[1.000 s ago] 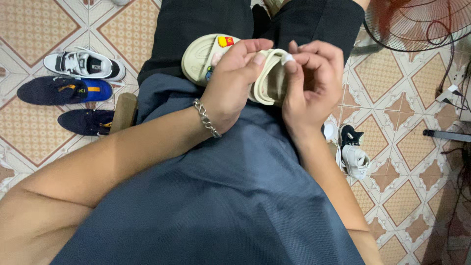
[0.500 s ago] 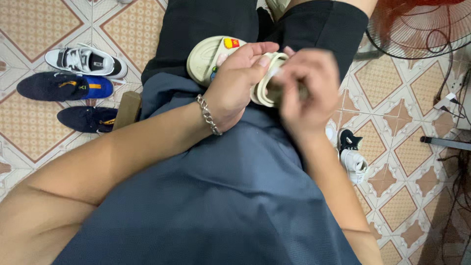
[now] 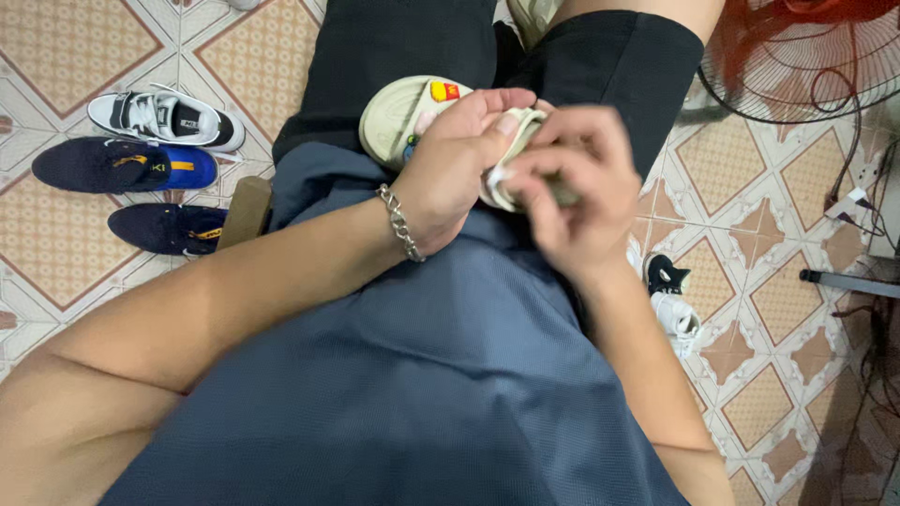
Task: The person cleans a light green clog by hand using a cotton ball and a cleaning solution, wiping the exterior surface, the decorative charms, and scrubbing the interior footbed.
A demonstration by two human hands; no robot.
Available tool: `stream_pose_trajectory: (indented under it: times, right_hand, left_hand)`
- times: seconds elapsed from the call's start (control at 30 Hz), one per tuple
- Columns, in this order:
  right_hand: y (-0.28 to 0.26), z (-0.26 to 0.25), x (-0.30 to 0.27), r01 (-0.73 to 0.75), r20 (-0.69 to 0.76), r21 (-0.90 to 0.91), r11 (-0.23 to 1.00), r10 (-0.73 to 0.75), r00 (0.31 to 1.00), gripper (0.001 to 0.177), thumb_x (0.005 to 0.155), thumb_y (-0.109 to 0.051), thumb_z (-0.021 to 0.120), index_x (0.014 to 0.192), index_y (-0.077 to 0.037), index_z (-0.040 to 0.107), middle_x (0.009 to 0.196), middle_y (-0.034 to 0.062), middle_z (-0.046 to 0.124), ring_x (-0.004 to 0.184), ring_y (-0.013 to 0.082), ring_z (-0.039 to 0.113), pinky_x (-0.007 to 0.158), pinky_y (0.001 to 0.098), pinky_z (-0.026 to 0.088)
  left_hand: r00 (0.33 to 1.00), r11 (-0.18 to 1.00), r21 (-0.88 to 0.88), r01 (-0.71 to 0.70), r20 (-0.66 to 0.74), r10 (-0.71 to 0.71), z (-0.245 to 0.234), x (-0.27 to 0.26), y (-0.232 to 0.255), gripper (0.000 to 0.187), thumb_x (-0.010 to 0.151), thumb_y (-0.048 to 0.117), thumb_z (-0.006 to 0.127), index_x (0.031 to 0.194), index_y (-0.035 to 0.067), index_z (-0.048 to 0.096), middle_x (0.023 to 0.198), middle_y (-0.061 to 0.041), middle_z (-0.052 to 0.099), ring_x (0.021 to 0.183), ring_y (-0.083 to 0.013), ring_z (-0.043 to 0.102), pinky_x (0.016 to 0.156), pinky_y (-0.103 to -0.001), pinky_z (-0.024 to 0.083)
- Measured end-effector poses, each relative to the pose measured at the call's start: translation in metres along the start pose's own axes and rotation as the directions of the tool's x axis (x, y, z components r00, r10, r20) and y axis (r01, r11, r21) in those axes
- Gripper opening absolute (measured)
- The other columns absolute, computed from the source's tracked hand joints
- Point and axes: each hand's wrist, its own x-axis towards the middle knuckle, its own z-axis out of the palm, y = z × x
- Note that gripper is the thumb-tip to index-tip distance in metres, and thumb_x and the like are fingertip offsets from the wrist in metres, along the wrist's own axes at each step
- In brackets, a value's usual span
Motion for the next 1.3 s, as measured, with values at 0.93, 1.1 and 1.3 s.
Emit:
stream_pose_trajectory:
  times: [0.93, 1.1, 1.3]
  right_hand:
    - [0.017, 0.001, -0.014, -0.092, -0.052, 0.061, 0.994, 0.095, 0.994, 0.012, 0.095, 0.002, 0.082, 0.101, -0.001, 0.071, 0.119, 0.0134, 0.055, 0.105, 0.0203, 0.064, 0.102, 0.0338, 0.054]
    - [0.017, -0.004, -0.024, -0.032, 0.036, 0.169, 0.985, 0.027, 0.999, 0.012, 0.094, -0.002, 0.082, 0.098, 0.0, 0.071, 0.116, 0.014, 0.05, 0.11, 0.0216, 0.064, 0.126, 0.0482, 0.04]
    - [0.014, 0.009, -0.02, -0.047, -0.064, 0.068, 0.997, 0.051, 0.997, 0.012, 0.092, 0.001, 0.083, 0.099, 0.002, 0.073, 0.116, 0.014, 0.054, 0.109, 0.0221, 0.063, 0.123, 0.0481, 0.047]
  left_hand:
    - [0.991, 0.987, -0.161, -0.011, 0.127, 0.032, -0.007, 0.0, -0.003, 0.032, 0.11, 0.012, 0.044, 0.136, -0.006, 0.048, 0.128, -0.015, 0.062, 0.114, -0.0179, 0.063, 0.102, -0.031, 0.053]
    - [0.996, 0.995, -0.096, 0.037, 0.08, -0.029, -0.009, -0.002, 0.003, 0.034, 0.107, 0.012, 0.044, 0.137, -0.002, 0.047, 0.122, -0.013, 0.063, 0.111, -0.0165, 0.064, 0.099, -0.031, 0.055]
    - [0.999, 0.996, -0.094, 0.003, 0.047, 0.002, -0.002, -0.004, -0.001, 0.034, 0.109, 0.015, 0.044, 0.138, -0.002, 0.048, 0.118, -0.012, 0.064, 0.104, -0.0152, 0.064, 0.092, -0.031, 0.055]
